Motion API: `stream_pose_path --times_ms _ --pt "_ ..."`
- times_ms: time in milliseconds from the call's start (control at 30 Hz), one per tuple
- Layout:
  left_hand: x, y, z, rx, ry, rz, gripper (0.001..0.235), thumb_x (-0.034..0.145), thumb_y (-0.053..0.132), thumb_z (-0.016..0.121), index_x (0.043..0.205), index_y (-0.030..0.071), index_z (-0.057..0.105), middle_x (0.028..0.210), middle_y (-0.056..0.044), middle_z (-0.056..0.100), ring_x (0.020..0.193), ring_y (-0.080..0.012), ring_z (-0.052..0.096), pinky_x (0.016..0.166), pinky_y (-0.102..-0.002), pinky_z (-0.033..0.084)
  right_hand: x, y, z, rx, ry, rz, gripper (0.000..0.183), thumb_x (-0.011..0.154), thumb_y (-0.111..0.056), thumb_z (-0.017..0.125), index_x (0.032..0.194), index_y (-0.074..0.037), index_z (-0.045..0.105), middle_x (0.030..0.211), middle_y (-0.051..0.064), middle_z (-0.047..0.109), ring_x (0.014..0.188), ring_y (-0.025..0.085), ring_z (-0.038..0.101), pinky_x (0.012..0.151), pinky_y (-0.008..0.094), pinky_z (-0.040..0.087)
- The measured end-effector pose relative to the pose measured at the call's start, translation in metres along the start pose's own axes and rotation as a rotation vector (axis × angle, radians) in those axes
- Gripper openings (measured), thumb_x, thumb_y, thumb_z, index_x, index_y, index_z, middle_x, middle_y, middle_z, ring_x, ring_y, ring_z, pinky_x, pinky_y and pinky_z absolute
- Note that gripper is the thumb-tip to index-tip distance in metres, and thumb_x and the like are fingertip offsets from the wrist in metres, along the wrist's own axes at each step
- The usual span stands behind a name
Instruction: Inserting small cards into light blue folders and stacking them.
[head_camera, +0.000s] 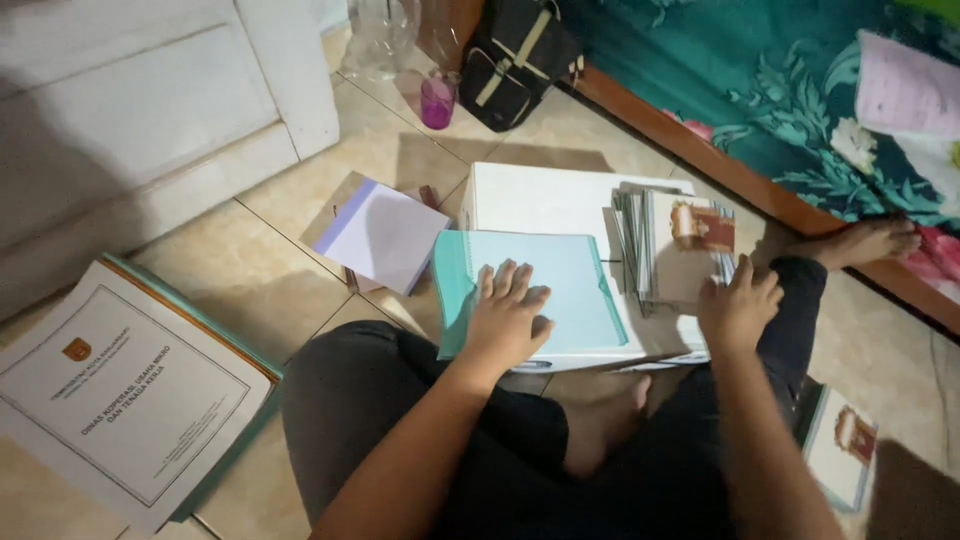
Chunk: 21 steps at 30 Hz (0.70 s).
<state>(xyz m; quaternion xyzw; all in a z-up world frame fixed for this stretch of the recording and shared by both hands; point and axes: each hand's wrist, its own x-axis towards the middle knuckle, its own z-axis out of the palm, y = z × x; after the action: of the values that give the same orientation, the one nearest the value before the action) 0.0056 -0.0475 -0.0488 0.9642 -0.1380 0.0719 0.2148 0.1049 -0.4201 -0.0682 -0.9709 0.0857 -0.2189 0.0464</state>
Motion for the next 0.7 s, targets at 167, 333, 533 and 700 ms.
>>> stream_pose_path --times_ms 167,333,533,700 --pt "-0.002 0.007 -0.024 -0.044 -0.097 -0.014 0.063 0.091 0.051 0.058 0.143 0.014 0.058 0.158 -0.019 0.044 0.152 -0.0389 0.030 0.124 -0.060 0.009 -0.097 -0.093 -0.027 0.106 -0.262 -0.181 0.039 0.090 -0.036 0.065 0.113 -0.007 0.076 0.124 0.023 0.060 0.114 0.052 0.061 0.094 0.056 0.054" --pt "0.000 0.009 -0.027 -0.048 -0.134 -0.024 0.067 0.090 0.051 0.058 0.144 0.011 0.056 0.159 -0.020 0.042 0.152 -0.0394 0.028 0.124 -0.061 0.008 -0.097 -0.112 -0.045 0.113 -0.455 -0.143 0.061 0.099 -0.056 0.056 0.133 -0.007 0.067 0.132 0.015 0.058 0.123 0.039 0.060 0.097 0.052 0.054" --pt "0.003 0.007 -0.031 -0.082 -0.141 -0.043 0.049 0.094 0.039 0.055 0.136 0.014 0.064 0.155 -0.016 0.049 0.151 -0.0355 0.033 0.123 -0.060 0.013 -0.103 -0.148 -0.102 0.629 -0.469 -0.131 0.047 0.099 -0.019 0.062 0.138 0.006 0.055 0.120 0.029 0.068 0.121 0.041 0.064 0.095 0.048 0.055" --pt "0.012 -0.026 0.023 -0.134 0.457 0.233 0.057 0.077 -0.004 0.058 0.134 -0.005 0.058 0.129 -0.033 0.059 0.123 -0.0487 0.059 0.099 -0.070 0.042 -0.121 -0.190 -0.120 0.673 -0.918 -0.374 0.092 0.099 -0.068 0.041 0.160 -0.001 0.027 0.160 0.028 0.036 0.150 0.044 0.030 0.121 0.059 0.023"
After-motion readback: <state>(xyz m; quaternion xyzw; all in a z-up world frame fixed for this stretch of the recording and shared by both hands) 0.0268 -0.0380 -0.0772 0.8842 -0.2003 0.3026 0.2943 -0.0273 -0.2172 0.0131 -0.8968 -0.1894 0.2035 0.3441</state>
